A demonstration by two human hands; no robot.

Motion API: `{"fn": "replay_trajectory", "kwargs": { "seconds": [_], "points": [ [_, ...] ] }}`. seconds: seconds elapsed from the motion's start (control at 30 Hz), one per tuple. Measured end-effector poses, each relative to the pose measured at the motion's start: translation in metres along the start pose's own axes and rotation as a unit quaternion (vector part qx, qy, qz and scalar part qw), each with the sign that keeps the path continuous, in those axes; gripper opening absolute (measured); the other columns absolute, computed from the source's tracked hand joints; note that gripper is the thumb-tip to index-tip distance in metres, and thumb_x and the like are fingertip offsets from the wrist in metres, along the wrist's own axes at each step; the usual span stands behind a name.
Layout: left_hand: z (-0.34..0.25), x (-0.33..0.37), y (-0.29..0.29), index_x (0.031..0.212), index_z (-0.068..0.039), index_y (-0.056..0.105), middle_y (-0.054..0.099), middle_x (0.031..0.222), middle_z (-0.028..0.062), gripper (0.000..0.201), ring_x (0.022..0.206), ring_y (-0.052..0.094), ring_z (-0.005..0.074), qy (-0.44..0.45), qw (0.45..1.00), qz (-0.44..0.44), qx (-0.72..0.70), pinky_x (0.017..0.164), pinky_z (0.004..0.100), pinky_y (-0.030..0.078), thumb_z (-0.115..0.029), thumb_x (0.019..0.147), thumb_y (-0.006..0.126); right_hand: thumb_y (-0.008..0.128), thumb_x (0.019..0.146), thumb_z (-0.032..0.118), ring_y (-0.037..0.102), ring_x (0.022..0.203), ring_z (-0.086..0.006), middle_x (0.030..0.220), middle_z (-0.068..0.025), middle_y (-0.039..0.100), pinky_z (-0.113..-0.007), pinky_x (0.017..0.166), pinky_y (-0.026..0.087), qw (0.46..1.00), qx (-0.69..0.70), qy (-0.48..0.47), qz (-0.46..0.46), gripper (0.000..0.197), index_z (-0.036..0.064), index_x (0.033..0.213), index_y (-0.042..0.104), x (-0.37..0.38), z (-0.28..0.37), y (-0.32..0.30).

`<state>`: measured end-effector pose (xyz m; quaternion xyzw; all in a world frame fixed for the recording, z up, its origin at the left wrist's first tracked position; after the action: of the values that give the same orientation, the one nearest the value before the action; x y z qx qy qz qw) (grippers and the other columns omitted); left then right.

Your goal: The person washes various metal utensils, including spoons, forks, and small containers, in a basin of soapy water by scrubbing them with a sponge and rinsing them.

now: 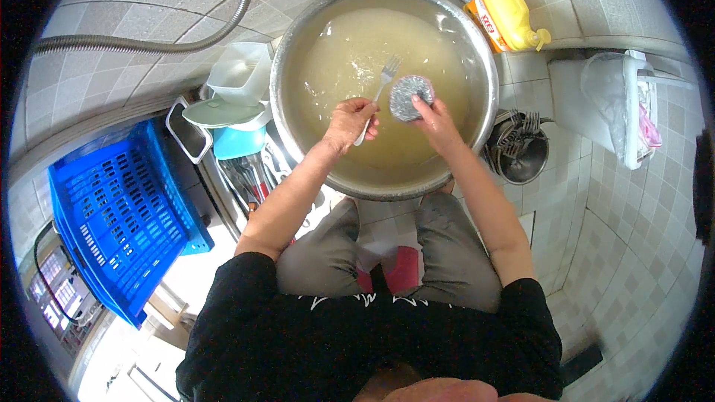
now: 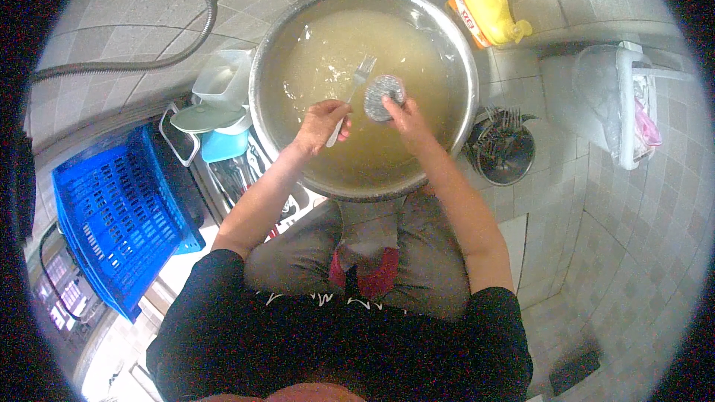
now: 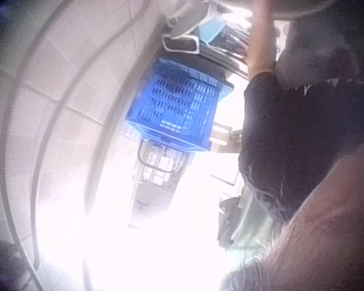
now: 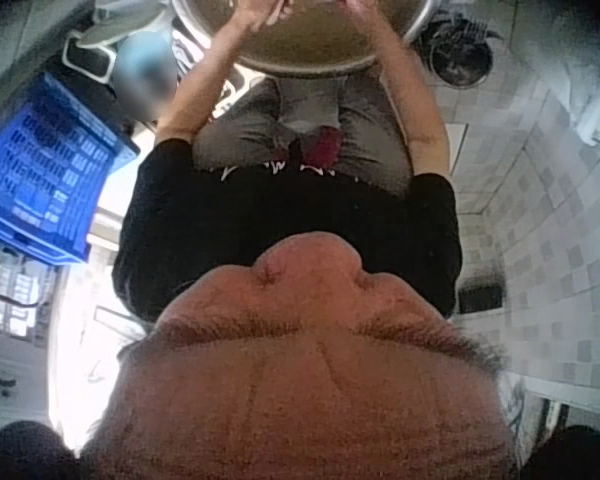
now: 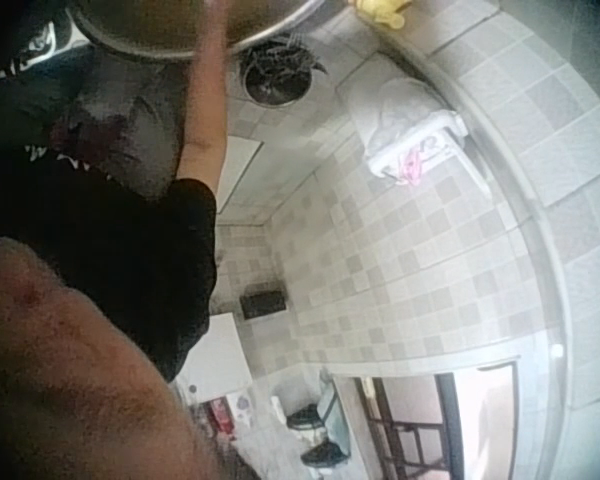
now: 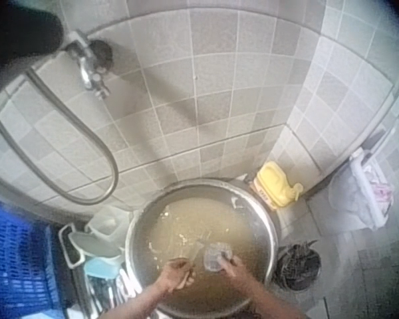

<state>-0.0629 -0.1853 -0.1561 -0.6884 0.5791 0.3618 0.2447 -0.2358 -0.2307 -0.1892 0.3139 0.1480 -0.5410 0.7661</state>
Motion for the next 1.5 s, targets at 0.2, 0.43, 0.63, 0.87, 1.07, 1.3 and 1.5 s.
{"fn": "replay_trajectory", "kwargs": {
  "seconds": [0.2, 0.43, 0.63, 0.87, 1.07, 1.3, 1.5],
  "points": [
    [0.018, -0.006, 0.025, 0.079, -0.005, 0.057, 0.05, 0.055, 0.0005, 0.027, 0.041, 0.045, 0.0084, 0.085, 0.992, 0.084, 0.046, 0.036, 0.0237, 0.036, -0.023, 0.093, 0.044, 0.052, 0.088, 0.011, 0.057, 0.088, -0.013, 0.098, -0.0054, 0.061, -0.029, 0.076, 0.047, 0.988, -0.098, -0.111, 0.054, 0.025, 0.0038, 0.111, 0.056, -0.011, 0.01, 0.045],
    [0.008, -0.007, 0.036, 0.077, -0.006, 0.057, 0.045, 0.051, -0.0005, 0.024, 0.036, 0.038, 0.0084, 0.034, 0.993, 0.116, 0.003, 0.033, 0.0245, 0.031, -0.022, 0.092, 0.048, 0.055, 0.083, 0.004, 0.06, 0.065, -0.0134, 0.079, -0.0085, 0.064, -0.026, 0.056, 0.05, 0.994, 0.001, -0.103, -0.035, 0.021, -0.0008, 0.103, 0.059, 0.022, 0.013, 0.019],
    [0.016, -0.014, 0.027, 0.08, -0.006, 0.057, 0.046, 0.053, -0.0012, 0.024, 0.039, 0.042, 0.0084, 0.009, 0.989, 0.118, 0.089, 0.036, 0.0233, 0.034, -0.026, 0.092, 0.049, 0.053, 0.086, 0.004, 0.063, 0.065, -0.0197, 0.077, -0.0117, 0.064, -0.031, 0.058, 0.053, 0.974, -0.048, -0.097, -0.201, 0.012, -0.0027, 0.095, 0.057, 0.038, 0.041, -0.051],
    [0.019, -0.006, 0.031, 0.082, -0.007, 0.057, 0.052, 0.056, 0.0009, 0.023, 0.045, 0.049, 0.0093, 0.039, 0.994, 0.099, 0.001, 0.042, 0.0252, 0.04, -0.022, 0.094, 0.045, 0.053, 0.088, 0.028, 0.061, 0.075, -0.0176, 0.086, -0.0089, 0.063, -0.031, 0.069, 0.049, 0.998, 0.032, 0.061, -0.011, 0.031, 0.0003, 0.103, 0.056, -0.001, 0.006, -0.01],
    [0.04, -0.004, 0.027, 0.082, -0.005, 0.059, 0.056, 0.06, 0.0018, 0.027, 0.051, 0.054, 0.0094, 0.045, 0.985, 0.156, 0.059, 0.046, 0.0244, 0.044, -0.029, 0.091, 0.051, 0.062, 0.082, 0.029, 0.055, 0.068, -0.0109, 0.077, -0.0016, 0.061, -0.026, 0.064, 0.044, 0.992, -0.082, 0.06, 0.077, 0.028, 0.0034, 0.095, 0.061, 0.003, -0.015, 0.002],
    [0.016, 0.015, 0.006, 0.095, -0.002, 0.066, 0.063, 0.077, 0.0013, 0.036, 0.073, 0.054, 0.0099, 0.169, 0.979, 0.078, 0.087, 0.071, 0.0267, 0.044, -0.036, 0.086, 0.059, 0.063, 0.079, 0.029, 0.053, 0.066, -0.0111, 0.071, -0.004, 0.059, -0.028, 0.062, 0.043, 0.934, -0.327, 0.002, 0.144, 0.028, 0.0037, 0.09, 0.062, 0.003, -0.024, 0.015],
    [0.013, 0.038, -0.009, 0.089, -0.007, 0.067, 0.063, 0.081, 0.0011, 0.026, 0.077, 0.053, 0.0103, 0.103, 0.994, 0.026, -0.005, 0.073, 0.0269, 0.041, -0.031, 0.086, 0.06, 0.063, 0.081, 0.02, 0.05, 0.064, -0.0062, 0.069, 0.0024, 0.056, -0.023, 0.057, 0.042, 0.926, -0.34, -0.022, 0.161, 0.018, 0.0031, 0.086, 0.063, -0.002, -0.032, 0.037]
  ]
}}
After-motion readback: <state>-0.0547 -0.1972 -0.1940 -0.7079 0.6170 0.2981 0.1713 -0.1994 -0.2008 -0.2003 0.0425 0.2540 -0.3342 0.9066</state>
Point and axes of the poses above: each hand's wrist, its own x-axis towards the middle knuckle, its own y-axis out of the palm, z = x × y, the point moved 4 cm from there along x, towards the middle knuckle
